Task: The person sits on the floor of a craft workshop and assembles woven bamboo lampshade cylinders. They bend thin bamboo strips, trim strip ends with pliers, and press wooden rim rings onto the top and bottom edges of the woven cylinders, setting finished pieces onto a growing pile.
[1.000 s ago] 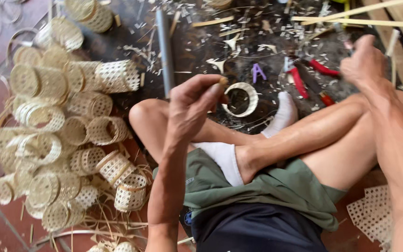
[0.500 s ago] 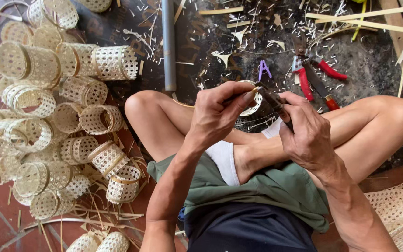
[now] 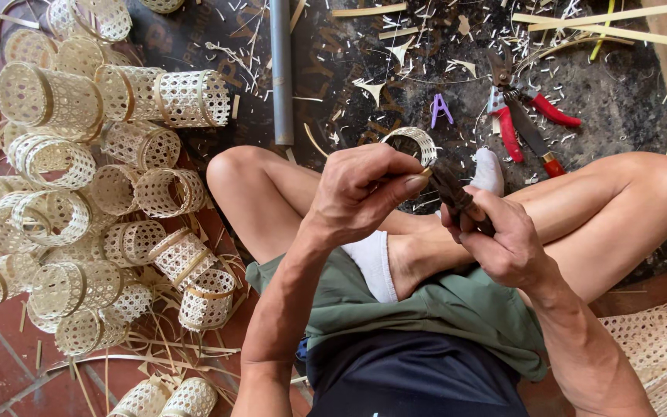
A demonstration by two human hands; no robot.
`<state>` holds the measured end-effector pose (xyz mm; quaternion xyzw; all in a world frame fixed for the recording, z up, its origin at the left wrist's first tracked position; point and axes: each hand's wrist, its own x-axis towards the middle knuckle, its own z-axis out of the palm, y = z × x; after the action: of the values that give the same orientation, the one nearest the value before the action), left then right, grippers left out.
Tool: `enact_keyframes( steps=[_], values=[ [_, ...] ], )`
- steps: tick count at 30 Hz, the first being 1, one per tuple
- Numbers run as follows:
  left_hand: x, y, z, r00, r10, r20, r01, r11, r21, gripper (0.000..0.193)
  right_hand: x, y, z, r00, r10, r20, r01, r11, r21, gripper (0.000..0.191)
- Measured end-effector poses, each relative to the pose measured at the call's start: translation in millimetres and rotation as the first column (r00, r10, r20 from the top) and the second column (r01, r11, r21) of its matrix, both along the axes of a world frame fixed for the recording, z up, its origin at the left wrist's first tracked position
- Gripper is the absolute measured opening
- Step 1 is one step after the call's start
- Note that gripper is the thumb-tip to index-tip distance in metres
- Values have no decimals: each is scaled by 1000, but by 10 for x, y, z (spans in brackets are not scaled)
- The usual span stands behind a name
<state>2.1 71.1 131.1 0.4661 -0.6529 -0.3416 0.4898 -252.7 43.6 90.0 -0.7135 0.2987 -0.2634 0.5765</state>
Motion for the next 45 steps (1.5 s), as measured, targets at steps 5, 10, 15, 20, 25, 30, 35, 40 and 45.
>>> enact_keyframes(
  steps=[5, 10, 15, 20, 25, 30, 35, 40, 45],
  values=[
    [77, -19, 18, 998, -65, -18, 65, 998, -16, 10, 60, -19, 105, 995, 75, 72, -72, 997, -38, 23],
    [-39, 50, 52, 991, 123, 51, -121, 992, -37, 11, 188, 39, 165, 995, -76, -58, 44, 901, -432, 21],
    [10, 54, 105, 996, 39, 75, -35, 998, -48, 13, 131, 27, 132, 999, 3, -33, -11, 967, -253, 20],
    [86, 31, 167, 992, -82, 95, 91, 992, -90, 14, -7, 41, 97, 991, 122, 55, -119, 991, -55, 20],
    [127, 177, 76, 987, 90, 132, -71, 988, -140, 18, 14, 92, 68, 999, 9, 47, -2, 990, -141, 16],
    [206, 256, -329, 559, 720, -411, -797, 604, -27, 28, 6, 156, -32, 956, -263, 129, 286, 933, -217, 12],
    [80, 462, -605, 106, 624, -774, -285, 765, 578, 42, 111, 223, -398, 929, -329, 170, 349, 932, -100, 21],
    [296, 443, -479, -123, 407, -905, -320, 847, 424, 33, 248, 492, -676, 947, -294, 130, 298, 954, -16, 15],
    [738, 284, 56, 252, -39, -967, -320, 940, -121, 26, 260, 474, -690, 981, -159, -107, 160, 987, 1, 35]
  ],
)
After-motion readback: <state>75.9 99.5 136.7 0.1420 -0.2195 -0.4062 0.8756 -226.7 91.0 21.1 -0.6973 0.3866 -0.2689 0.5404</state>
